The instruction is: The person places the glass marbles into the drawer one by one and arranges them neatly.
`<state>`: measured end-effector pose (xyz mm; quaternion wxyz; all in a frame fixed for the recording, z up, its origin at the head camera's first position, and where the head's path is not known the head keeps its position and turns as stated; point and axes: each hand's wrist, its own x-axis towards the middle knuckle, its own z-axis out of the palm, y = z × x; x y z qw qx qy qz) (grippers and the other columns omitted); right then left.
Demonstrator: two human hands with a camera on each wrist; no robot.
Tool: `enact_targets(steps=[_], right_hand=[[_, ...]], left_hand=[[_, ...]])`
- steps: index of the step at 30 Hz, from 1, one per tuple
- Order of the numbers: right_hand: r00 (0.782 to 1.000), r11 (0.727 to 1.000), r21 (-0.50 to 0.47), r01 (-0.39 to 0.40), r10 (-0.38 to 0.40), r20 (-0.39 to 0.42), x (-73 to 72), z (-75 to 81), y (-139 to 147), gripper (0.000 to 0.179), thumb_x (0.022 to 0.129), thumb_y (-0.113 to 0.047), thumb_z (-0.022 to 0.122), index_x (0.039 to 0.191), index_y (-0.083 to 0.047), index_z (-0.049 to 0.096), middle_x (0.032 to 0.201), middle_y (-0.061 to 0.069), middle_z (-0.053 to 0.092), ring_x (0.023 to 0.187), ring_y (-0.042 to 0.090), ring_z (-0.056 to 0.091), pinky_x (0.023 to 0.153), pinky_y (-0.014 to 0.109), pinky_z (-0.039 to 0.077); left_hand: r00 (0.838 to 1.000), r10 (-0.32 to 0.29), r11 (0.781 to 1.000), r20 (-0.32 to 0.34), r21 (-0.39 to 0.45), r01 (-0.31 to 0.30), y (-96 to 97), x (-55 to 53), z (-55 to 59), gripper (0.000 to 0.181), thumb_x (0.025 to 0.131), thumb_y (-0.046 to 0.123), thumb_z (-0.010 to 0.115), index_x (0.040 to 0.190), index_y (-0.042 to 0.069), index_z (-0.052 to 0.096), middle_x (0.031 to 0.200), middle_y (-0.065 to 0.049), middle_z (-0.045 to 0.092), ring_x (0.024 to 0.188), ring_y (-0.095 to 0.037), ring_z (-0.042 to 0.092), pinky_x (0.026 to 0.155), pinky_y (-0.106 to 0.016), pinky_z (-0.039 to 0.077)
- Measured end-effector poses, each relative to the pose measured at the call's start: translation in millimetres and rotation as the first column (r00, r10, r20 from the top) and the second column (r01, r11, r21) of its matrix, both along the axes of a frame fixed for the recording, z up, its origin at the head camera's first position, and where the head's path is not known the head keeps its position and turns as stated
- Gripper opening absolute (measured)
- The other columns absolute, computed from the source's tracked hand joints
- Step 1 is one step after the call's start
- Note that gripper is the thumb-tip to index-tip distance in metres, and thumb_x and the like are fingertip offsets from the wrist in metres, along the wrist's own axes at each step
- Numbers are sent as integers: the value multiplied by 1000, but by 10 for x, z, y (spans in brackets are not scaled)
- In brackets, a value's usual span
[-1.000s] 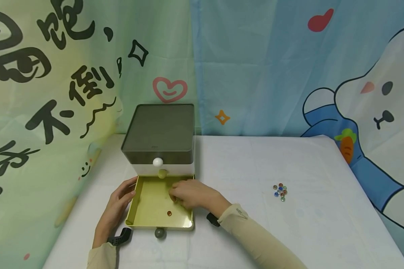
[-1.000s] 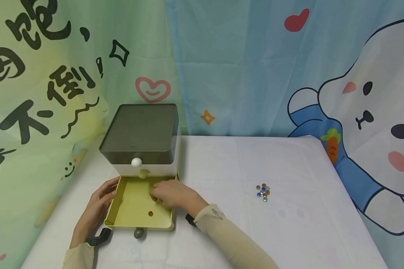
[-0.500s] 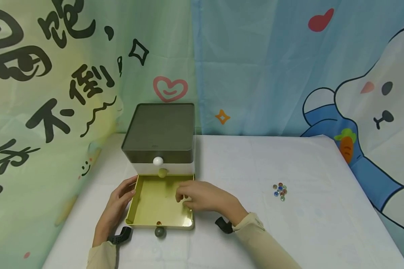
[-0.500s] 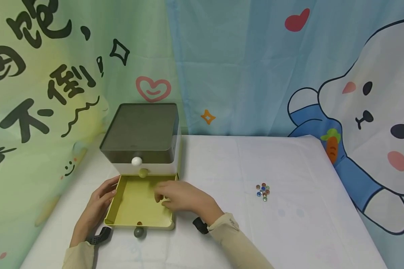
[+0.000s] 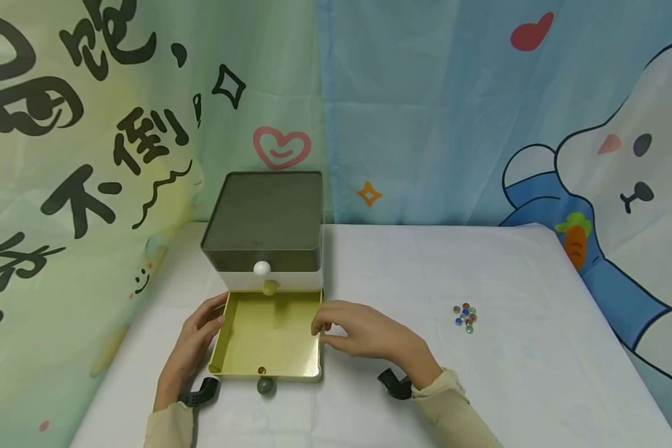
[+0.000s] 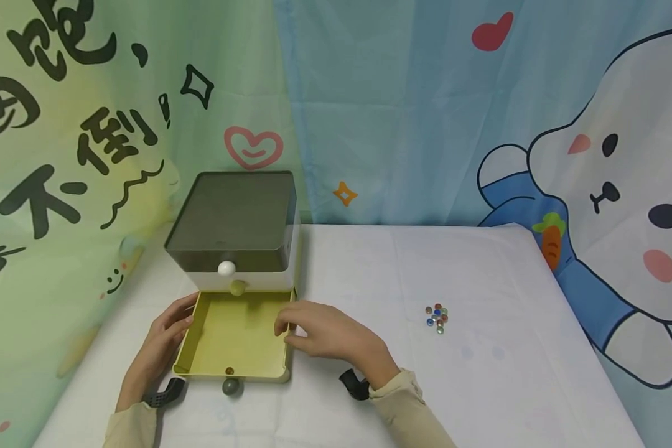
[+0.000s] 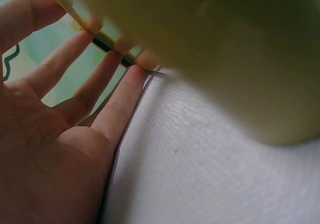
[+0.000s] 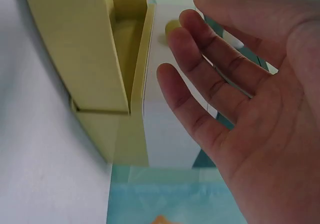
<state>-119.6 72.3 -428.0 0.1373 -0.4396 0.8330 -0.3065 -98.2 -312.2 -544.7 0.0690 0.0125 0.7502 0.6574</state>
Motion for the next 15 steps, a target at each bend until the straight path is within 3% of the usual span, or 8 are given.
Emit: enact_targets(steps=[8, 15], right_hand=[[991, 989, -68, 128, -126, 38, 58, -54, 355, 17, 101, -12, 69, 114, -22, 67, 114, -2, 70, 104, 15, 63, 93, 34, 55], [973, 968, -99, 233, -231, 31, 155, -176, 746, 21, 99, -9, 70, 113, -23, 67, 110, -9, 68, 99, 13, 64, 88, 32, 56]], left_hand=[[1000, 14, 1000, 11, -5, -14, -2, 7, 0, 54, 109, 19, 53, 160, 11, 39, 167, -17, 35, 136, 2, 49, 105, -9, 43], [1000, 6, 1000, -5, 10, -6, -14, -7, -24, 54, 109, 18, 53, 160, 9, 39, 166, -19, 36, 135, 4, 49, 104, -10, 45]])
